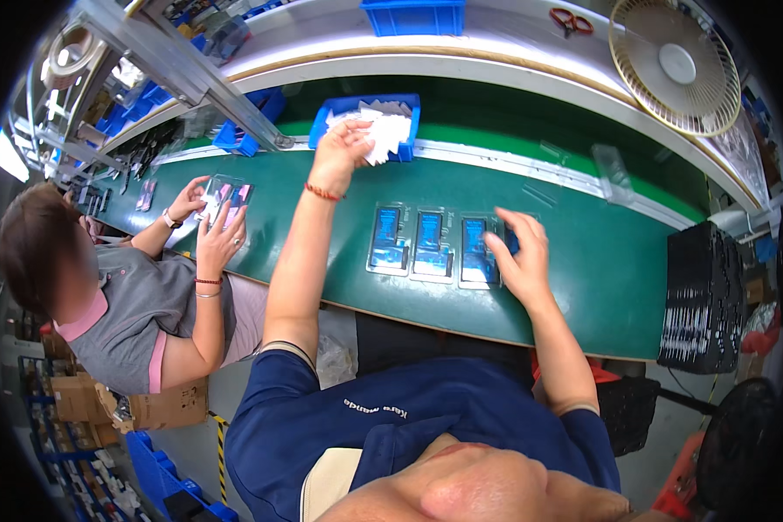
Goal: Manually assemble and package electronic components into plastic trays.
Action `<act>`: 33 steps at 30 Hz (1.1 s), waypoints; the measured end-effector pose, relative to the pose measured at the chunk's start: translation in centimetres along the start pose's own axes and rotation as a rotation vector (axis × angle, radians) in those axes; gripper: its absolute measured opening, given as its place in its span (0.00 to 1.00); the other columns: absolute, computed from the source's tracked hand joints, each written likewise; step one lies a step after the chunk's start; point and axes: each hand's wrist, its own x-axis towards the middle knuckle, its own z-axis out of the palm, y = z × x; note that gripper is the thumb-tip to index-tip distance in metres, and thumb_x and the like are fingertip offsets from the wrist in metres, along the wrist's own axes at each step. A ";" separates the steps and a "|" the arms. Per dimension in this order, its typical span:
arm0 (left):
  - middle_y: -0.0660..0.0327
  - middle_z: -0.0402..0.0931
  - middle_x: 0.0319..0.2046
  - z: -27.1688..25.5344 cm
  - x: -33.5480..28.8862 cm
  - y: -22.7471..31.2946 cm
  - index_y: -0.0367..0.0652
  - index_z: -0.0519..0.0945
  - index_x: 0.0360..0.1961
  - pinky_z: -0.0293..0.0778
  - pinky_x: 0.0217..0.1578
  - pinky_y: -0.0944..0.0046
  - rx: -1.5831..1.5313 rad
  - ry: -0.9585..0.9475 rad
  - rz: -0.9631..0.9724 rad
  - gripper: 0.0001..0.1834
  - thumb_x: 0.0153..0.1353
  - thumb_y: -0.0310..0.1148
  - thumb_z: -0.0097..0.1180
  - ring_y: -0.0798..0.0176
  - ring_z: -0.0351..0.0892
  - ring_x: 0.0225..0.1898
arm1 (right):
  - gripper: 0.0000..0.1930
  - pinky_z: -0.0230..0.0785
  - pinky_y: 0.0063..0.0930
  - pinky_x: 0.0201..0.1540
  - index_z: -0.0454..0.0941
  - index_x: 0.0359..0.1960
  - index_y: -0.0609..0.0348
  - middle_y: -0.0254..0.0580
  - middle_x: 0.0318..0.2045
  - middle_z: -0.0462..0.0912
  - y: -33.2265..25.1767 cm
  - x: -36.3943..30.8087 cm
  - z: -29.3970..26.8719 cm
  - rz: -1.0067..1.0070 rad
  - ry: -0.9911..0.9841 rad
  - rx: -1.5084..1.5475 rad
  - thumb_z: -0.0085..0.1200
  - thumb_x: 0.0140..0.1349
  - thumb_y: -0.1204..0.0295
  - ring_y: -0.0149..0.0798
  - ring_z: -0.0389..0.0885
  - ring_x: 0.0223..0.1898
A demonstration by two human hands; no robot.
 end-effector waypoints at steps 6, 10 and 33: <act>0.59 0.81 0.35 4.3 -8.1 -4.4 0.35 0.76 0.45 0.76 0.33 0.74 -0.084 -0.178 -0.087 0.14 0.56 0.18 0.58 0.71 0.80 0.33 | 0.13 0.70 0.21 0.46 0.78 0.47 0.65 0.40 0.36 0.83 -2.6 4.5 7.3 0.370 -0.190 0.766 0.55 0.61 0.76 0.27 0.79 0.42; 0.53 0.81 0.40 2.3 -10.9 -5.5 0.34 0.74 0.49 0.79 0.36 0.71 -0.100 -0.014 -0.114 0.17 0.57 0.17 0.57 0.67 0.81 0.37 | 0.08 0.67 0.31 0.46 0.83 0.39 0.58 0.39 0.31 0.84 -3.1 3.3 7.6 -0.114 -0.007 0.107 0.58 0.57 0.75 0.40 0.80 0.35; 0.46 0.68 0.59 7.2 -13.1 -5.9 0.36 0.62 0.64 0.75 0.49 0.68 -0.256 -0.238 -0.124 0.31 0.58 0.11 0.48 0.62 0.75 0.52 | 0.12 0.60 0.35 0.47 0.82 0.39 0.54 0.38 0.35 0.80 -1.2 -0.5 2.8 -0.058 -0.009 -0.111 0.62 0.52 0.69 0.40 0.75 0.38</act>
